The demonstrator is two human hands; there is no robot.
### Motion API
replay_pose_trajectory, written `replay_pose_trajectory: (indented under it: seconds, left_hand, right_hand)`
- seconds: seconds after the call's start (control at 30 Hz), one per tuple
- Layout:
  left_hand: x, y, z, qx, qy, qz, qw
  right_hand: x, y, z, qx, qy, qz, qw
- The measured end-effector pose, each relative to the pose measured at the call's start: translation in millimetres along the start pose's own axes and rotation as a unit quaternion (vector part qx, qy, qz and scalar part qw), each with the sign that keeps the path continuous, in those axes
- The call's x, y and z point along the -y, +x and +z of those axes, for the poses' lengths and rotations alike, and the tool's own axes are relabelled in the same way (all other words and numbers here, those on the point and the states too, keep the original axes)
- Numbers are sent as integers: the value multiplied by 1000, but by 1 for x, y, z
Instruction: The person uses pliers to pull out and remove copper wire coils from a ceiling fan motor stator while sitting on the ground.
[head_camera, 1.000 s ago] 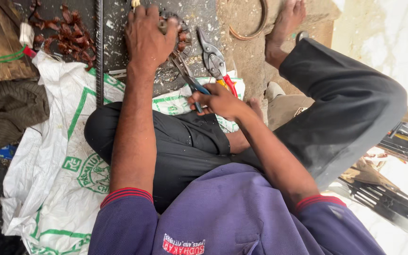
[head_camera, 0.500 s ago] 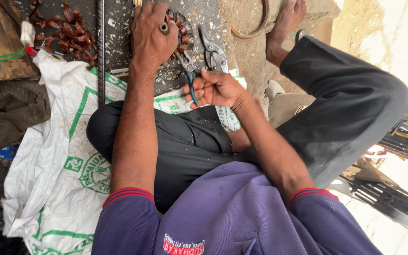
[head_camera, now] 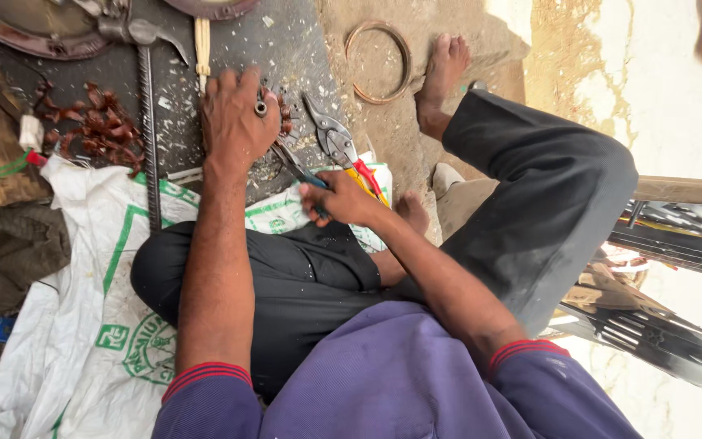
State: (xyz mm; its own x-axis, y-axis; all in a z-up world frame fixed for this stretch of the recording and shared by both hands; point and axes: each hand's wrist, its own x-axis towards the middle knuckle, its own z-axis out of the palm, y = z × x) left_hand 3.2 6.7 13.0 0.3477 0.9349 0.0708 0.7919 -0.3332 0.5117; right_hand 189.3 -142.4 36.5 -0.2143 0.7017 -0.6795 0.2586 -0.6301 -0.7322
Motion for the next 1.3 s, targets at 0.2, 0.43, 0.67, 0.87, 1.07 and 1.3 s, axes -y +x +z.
replay_pose_trajectory:
  seconds: [0.2,0.43,0.67,0.87,1.07,1.3]
  left_hand:
    - [21,-12,5,-4,-110,28,994]
    - [22,-5,8,-10,-101,72,992]
    - [28,-4,10,1,-124,80,989]
    - [22,-3,10,-13,-103,107,989]
    - [22,0,8,47,-109,100,988]
    - [24,-4,15,-3,-129,135,982]
  right_hand:
    - [-26,-5,-24,180,294,37,938]
    - [-42,30,-53,282,373,51,883]
    - [-59,41,-54,319,424,50,846]
    - [-57,52,-46,320,412,46,852]
    - [-45,41,9,365,613,86,695]
    - [-12,15,20,1,44,34,998]
